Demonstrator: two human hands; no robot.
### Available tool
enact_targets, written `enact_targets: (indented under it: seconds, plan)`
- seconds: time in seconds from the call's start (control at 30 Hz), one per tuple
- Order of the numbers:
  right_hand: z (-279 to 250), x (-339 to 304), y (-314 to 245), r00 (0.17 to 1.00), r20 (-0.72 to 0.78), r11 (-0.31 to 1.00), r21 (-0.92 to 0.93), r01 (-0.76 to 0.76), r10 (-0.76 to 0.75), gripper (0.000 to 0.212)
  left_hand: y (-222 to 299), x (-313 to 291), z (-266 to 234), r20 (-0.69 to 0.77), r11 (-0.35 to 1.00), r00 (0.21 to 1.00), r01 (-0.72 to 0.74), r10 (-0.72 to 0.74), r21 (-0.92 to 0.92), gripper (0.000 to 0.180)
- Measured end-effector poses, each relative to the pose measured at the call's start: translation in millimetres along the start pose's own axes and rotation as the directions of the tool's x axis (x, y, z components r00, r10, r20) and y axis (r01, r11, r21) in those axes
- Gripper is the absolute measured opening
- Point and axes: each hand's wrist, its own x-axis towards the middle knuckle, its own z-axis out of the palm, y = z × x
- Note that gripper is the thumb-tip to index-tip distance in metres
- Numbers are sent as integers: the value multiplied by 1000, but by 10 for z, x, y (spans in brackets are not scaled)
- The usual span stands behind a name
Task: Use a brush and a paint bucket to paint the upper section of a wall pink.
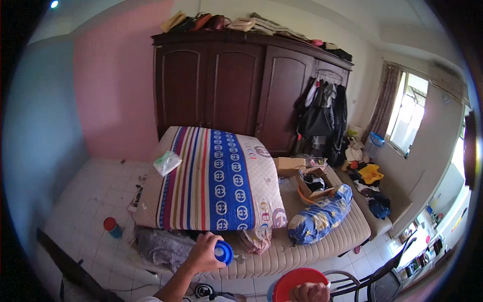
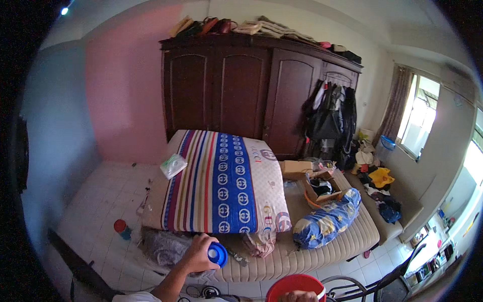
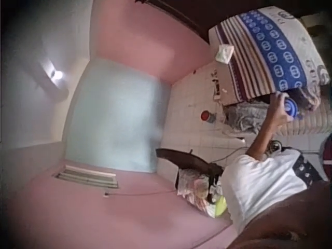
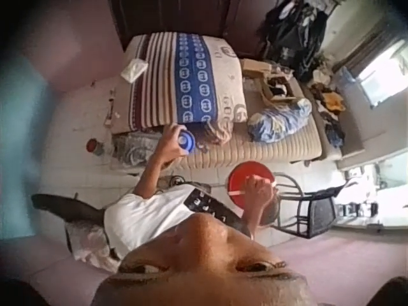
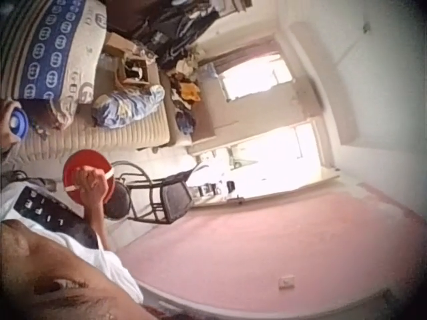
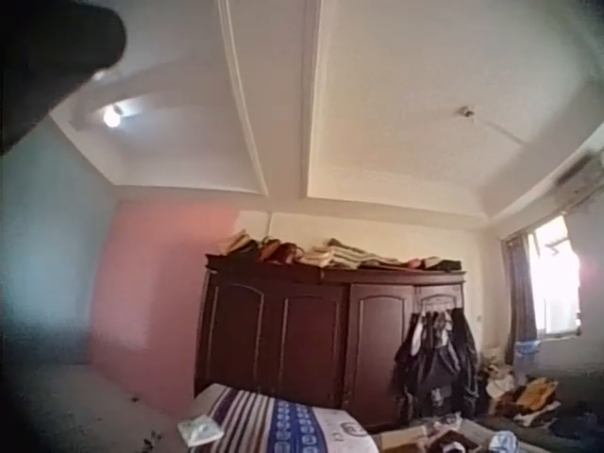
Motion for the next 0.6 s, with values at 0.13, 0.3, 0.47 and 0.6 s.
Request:
enact_targets:
  seconds: [0.13,0.3,0.47,0.6]
  plan:
    - [616,245,20,864,-501,992,-83,-91,38,45,-51,-357,-144,-45,986,986,163,-161,43,72]
    - [485,295,136,988,-32,988,-26,-154,153,43,-6,-434,-56,44,982,981,187,-189,38,72]
    - [172,293,312,957,-289,994,-103,-40,9,40,82,-257,220,195,995,976,98,-93,-18,73]
    - [25,374,104,999,-1,936,-349,45,-49,39,232,95,487,321,996,947,3,27,-94,74]
